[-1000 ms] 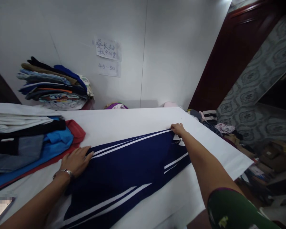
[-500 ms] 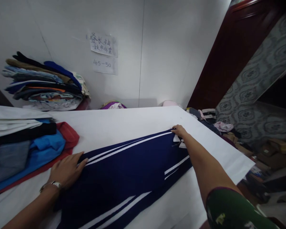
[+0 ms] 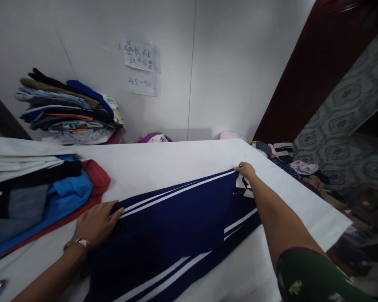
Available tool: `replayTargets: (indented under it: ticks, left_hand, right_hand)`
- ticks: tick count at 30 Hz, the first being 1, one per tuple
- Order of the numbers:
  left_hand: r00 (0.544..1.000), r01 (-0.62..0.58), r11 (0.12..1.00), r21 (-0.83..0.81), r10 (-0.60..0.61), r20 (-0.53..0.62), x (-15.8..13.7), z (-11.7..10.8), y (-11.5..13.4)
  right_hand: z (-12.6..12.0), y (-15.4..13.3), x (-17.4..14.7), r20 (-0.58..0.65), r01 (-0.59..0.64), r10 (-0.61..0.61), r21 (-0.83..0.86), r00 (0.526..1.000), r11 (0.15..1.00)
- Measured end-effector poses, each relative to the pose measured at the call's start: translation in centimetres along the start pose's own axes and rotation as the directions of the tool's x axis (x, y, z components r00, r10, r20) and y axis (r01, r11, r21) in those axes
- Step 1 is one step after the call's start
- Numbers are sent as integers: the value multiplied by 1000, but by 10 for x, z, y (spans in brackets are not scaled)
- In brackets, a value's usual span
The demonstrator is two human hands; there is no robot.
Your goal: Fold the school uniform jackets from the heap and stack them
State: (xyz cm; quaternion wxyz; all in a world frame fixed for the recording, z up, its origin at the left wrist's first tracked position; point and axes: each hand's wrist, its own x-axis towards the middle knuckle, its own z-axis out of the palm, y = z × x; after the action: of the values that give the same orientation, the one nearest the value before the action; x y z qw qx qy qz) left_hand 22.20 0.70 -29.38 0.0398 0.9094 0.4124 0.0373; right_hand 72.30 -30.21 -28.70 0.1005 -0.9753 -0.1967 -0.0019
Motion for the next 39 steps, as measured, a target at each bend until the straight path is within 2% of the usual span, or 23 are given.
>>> replayTargets:
  ticks: [7, 10, 13, 16, 17, 19, 21, 23, 27, 30, 33, 36, 39]
  left_hand:
    - [999, -21, 999, -34, 20, -34, -1, 2, 4]
    - [999, -14, 1000, -26, 13, -30, -2, 0, 7]
    - [1000, -9, 1000, 3, 9, -13, -3, -2, 10]
    - [1000, 0, 1000, 11, 0, 5, -3, -3, 12]
    - [1000, 4, 1000, 5, -4, 4, -4, -3, 12]
    - [1000, 8, 1000, -7, -8, -4, -5, -2, 13]
    - [1000, 7, 1000, -16, -7, -19, -6, -3, 14]
    - [1000, 5, 1000, -24, -6, -28, -8, -4, 15]
    - [1000, 6, 999, -38, -7, -15, -10, -7, 17]
    - [1000, 10, 1000, -30, -10, -17, -11, -8, 19]
    - [1000, 6, 999, -32, -6, -12, -12, -8, 21]
    - [1000, 7, 999, -53, -8, -18, -14, -10, 23]
    - [994, 12, 994, -106, -23, -103, -19, -19, 22]
  right_hand:
    - [9, 3, -7, 2, -101, 101, -16, 995, 995]
    - [6, 0, -12, -24, -105, 104, -47, 994, 993]
    - [0, -10, -23, -88, -19, 13, -66, 996, 998]
    - [5, -26, -41, -164, 183, -196, -90, 967, 979]
    - [9, -30, -47, -142, 249, -261, -100, 955, 963]
    - [18, -37, -58, -13, 322, -325, -103, 946, 941]
    - [24, -40, -65, 126, 331, -318, -97, 940, 939]
    - [24, -42, -69, 182, 309, -289, -95, 940, 946]
    - [15, -55, -85, 135, 291, -279, -84, 951, 953]
    - [18, -70, -116, 105, 425, -420, -31, 901, 905]
    - [28, -79, -148, 184, 491, -482, -5, 856, 871]
    - [26, -79, -162, 181, 462, -467, 73, 865, 884]
    - [9, -61, -161, 54, 428, -441, 162, 896, 889]
